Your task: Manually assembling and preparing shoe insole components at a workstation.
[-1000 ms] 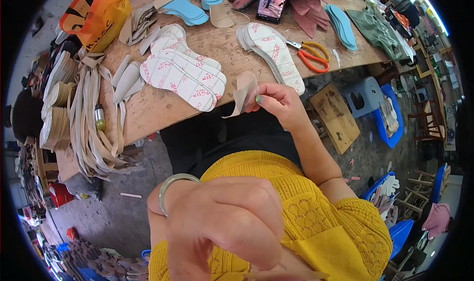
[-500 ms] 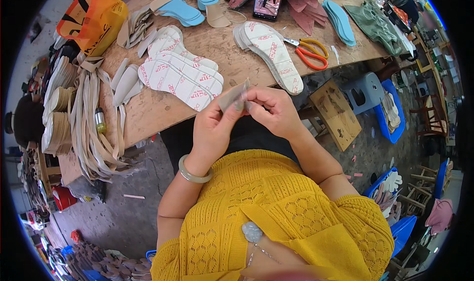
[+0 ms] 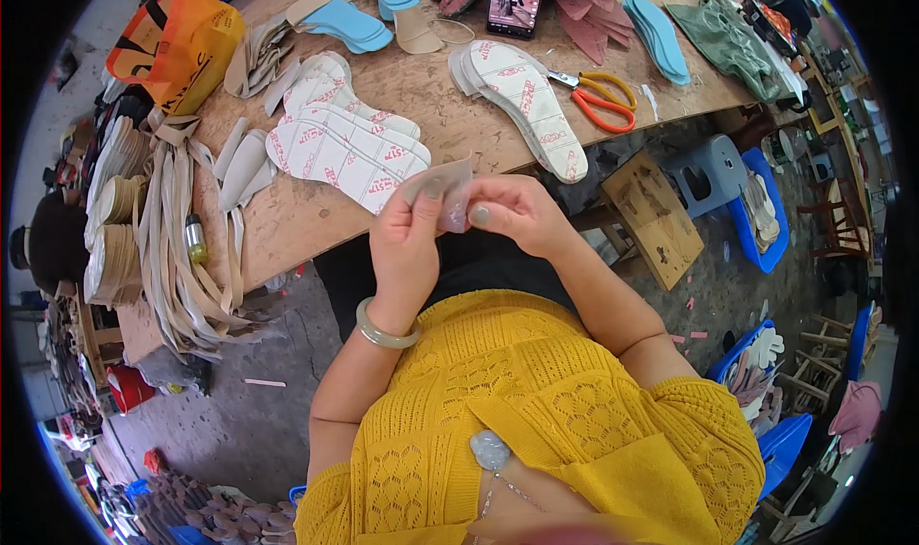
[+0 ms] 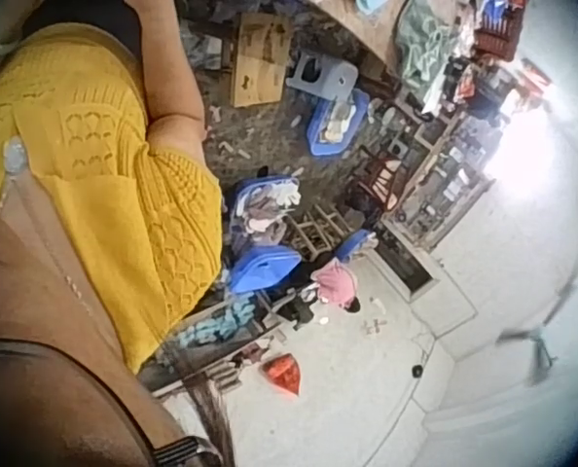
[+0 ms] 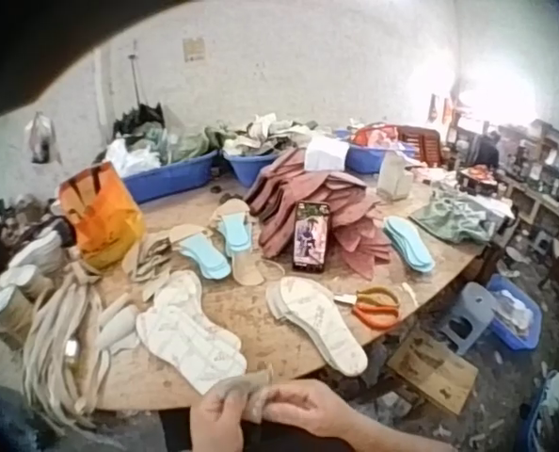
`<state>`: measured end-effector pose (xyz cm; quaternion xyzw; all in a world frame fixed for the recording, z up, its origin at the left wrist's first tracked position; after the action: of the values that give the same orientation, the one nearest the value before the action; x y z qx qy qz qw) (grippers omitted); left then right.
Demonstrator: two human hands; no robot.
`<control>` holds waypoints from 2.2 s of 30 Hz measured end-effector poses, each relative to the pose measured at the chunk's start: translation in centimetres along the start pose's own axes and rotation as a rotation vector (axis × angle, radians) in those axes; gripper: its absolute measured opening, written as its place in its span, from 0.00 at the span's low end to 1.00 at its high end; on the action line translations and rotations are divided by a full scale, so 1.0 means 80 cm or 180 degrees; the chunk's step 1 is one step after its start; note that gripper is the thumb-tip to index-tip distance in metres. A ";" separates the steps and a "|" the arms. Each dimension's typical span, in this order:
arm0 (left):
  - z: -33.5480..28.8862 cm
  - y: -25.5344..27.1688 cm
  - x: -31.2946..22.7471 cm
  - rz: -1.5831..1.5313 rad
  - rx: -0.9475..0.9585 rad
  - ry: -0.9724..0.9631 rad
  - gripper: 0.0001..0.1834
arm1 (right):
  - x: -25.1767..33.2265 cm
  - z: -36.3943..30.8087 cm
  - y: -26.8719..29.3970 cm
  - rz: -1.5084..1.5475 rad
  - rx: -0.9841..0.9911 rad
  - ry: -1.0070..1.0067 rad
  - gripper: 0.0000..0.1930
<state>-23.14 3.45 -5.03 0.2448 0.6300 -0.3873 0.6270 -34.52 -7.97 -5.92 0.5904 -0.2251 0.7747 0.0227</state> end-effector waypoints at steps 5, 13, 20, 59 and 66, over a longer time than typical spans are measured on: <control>-0.004 -0.008 -0.002 0.0687 0.0584 -0.0642 0.14 | -0.001 -0.001 -0.009 -0.0965 -0.0340 -0.0440 0.10; 0.015 0.030 -0.005 0.0268 -0.0800 -0.0232 0.13 | -0.023 -0.054 0.034 -0.2448 -0.0264 0.0074 0.18; 0.030 0.034 -0.025 -0.1031 -0.0542 0.0170 0.12 | -0.004 -0.132 0.091 -0.4361 -0.0860 -0.1840 0.12; -0.039 0.074 -0.010 -0.2677 0.0516 0.1282 0.32 | -0.008 0.043 -0.079 -0.3604 -0.0303 0.1130 0.07; -0.048 0.089 -0.010 -0.2439 0.0253 0.1553 0.23 | -0.011 0.053 -0.076 -0.3295 -0.0170 0.0818 0.09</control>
<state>-19.73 10.78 -5.86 0.1020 0.7890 -0.5463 0.2618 -28.62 -3.88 -3.92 0.5239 0.0805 0.7222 0.4444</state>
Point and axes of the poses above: each hand's wrist, its own z-axis towards the middle knuckle, its own y-axis out of the back of the hand, x = y × z, the point moved 1 cm from there along z, towards the middle knuckle, and after that the axes turned 1 degree about z, right-handed, at the moved point
